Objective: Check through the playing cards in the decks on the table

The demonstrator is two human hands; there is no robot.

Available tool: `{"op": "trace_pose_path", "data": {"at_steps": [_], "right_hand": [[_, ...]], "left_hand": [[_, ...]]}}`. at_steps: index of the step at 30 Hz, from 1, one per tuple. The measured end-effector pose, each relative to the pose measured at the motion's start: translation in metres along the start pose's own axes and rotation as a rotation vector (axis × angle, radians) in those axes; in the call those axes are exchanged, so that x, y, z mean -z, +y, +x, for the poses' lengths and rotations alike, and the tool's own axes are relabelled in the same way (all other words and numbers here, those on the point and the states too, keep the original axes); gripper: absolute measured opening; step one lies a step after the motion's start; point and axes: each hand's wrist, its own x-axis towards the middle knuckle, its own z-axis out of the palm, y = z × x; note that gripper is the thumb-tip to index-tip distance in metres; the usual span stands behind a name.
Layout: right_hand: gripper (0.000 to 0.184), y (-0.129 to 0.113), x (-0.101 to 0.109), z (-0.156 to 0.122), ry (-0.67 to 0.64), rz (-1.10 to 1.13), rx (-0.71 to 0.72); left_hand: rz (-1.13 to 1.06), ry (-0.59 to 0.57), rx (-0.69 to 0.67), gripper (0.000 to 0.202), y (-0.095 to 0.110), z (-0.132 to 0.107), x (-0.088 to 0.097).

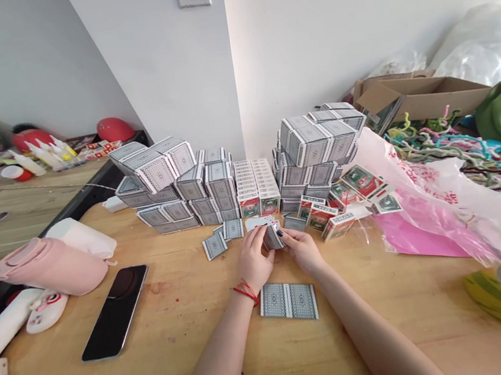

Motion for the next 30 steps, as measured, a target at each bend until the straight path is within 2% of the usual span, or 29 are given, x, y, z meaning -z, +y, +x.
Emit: {"op": "trace_pose_path", "data": {"at_steps": [6, 13, 30], "right_hand": [[0.038, 0.0008, 0.0005, 0.0003, -0.017, -0.026, -0.003], [0.033, 0.0012, 0.0014, -0.0004, -0.007, -0.088, 0.010], [0.027, -0.0004, 0.0006, -0.0022, 0.205, -0.357, 0.107]], "left_hand": [[-0.057, -0.012, 0.046, 0.054, -0.0022, 0.0004, -0.0002], [-0.082, -0.013, 0.061, 0.054, -0.0039, -0.0010, -0.0006], [-0.028, -0.043, -0.019, 0.059, -0.0006, -0.0013, 0.0033]]}}
